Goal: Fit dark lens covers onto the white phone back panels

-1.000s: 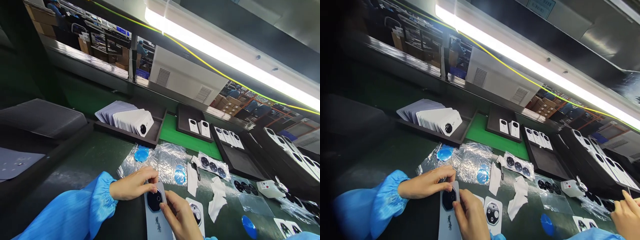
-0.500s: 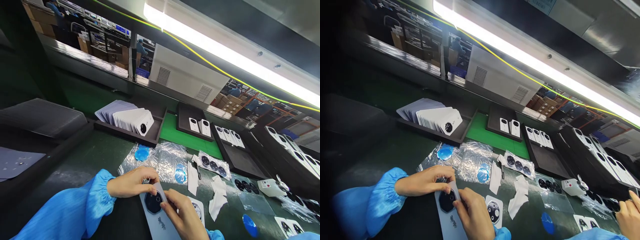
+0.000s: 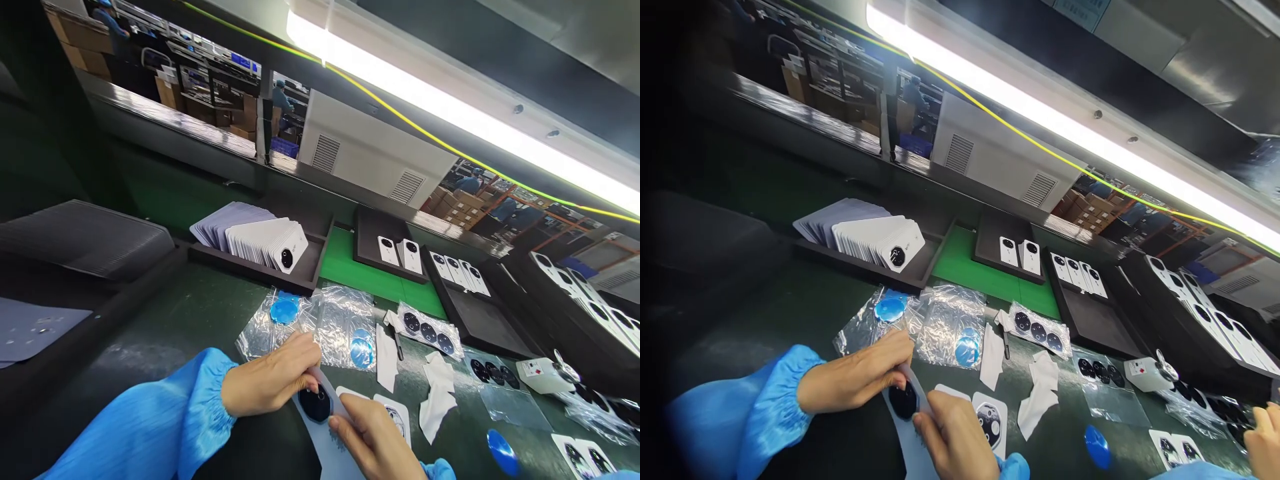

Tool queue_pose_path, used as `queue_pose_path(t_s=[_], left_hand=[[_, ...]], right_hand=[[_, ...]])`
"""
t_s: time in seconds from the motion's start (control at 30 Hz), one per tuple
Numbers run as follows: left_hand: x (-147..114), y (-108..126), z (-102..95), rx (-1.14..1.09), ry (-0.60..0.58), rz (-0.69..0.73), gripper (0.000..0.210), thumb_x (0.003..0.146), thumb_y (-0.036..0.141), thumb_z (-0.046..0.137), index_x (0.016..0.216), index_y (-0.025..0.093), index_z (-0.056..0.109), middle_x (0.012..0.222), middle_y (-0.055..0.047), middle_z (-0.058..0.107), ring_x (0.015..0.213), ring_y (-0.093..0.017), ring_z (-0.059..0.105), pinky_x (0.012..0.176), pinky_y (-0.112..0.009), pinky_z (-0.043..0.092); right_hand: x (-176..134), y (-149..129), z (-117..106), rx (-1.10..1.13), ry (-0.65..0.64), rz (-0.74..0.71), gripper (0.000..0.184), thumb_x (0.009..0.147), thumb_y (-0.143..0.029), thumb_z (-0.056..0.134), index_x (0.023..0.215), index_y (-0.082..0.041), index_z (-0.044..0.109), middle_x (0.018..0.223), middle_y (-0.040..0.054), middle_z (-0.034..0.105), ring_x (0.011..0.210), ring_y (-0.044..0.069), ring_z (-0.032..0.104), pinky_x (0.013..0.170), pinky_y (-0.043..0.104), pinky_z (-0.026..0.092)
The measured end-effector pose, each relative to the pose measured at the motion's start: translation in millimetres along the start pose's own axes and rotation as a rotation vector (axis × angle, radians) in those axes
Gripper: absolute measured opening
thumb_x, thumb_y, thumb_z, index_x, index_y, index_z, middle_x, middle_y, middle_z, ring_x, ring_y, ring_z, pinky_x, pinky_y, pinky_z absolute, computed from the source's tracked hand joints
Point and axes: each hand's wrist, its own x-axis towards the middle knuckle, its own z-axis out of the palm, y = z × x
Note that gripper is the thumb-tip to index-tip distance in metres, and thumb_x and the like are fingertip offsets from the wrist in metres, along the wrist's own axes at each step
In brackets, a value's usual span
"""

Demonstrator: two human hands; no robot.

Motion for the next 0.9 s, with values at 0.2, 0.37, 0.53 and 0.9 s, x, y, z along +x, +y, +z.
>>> queue_pose_path(t_s=[0.2, 0.37, 0.53, 0.9], left_hand=[[-0.3, 2.3, 7.2, 0.087, 0.029, 0.015, 0.022, 0.097, 0.022, 0.031, 0.077, 0.021, 0.041, 0.081, -0.004, 0.049, 0.079, -0.021, 0.044, 0.075, -0.033, 0.037], [1.1, -2.0, -5.6, -0.053, 0.142, -0.043, 0.023, 0.095, 0.031, 0.04, 0.078, 0.021, 0.052, 0.08, -0.003, 0.055, 0.076, -0.019, 0.048, 0.072, -0.03, 0.039], [6.8, 1.8, -8.3, -0.422, 0.613, -0.389, 0.036, 0.083, 0.056, 0.054, 0.073, 0.021, 0.051, 0.068, 0.003, 0.048, 0.06, -0.013, 0.044, 0.056, -0.024, 0.038], [9.4, 21.3, 23.0, -0.93, 0.475, -0.406, 0.054, 0.066, 0.068, 0.07, 0.078, 0.018, 0.055, 0.075, 0.0, 0.061, 0.068, -0.014, 0.057, 0.061, -0.024, 0.051]], right_hand=[[3.4, -9.3, -2.1, 0.008, -0.002, 0.047, 0.032, 0.09, -0.031, 0.05, 0.061, -0.022, 0.038, 0.056, -0.0041, 0.045, 0.05, 0.012, 0.04, 0.049, 0.026, 0.025], [17.1, -10.5, -31.9, 0.163, -0.078, 0.149, 0.014, 0.08, -0.03, 0.063, 0.067, -0.024, 0.06, 0.059, -0.0034, 0.057, 0.054, 0.014, 0.048, 0.052, 0.025, 0.029], [19.4, 12.6, -49.1, 0.659, 0.509, 0.268, 0.049, 0.071, -0.048, 0.074, 0.114, -0.027, 0.061, 0.103, 0.0043, 0.07, 0.089, 0.023, 0.065, 0.074, 0.032, 0.05], [50.5, -14.4, 31.8, 1.418, 0.46, 0.424, 0.048, 0.049, -0.05, 0.089, 0.073, -0.016, 0.064, 0.06, -0.0035, 0.056, 0.05, 0.006, 0.043, 0.042, 0.016, 0.035]])
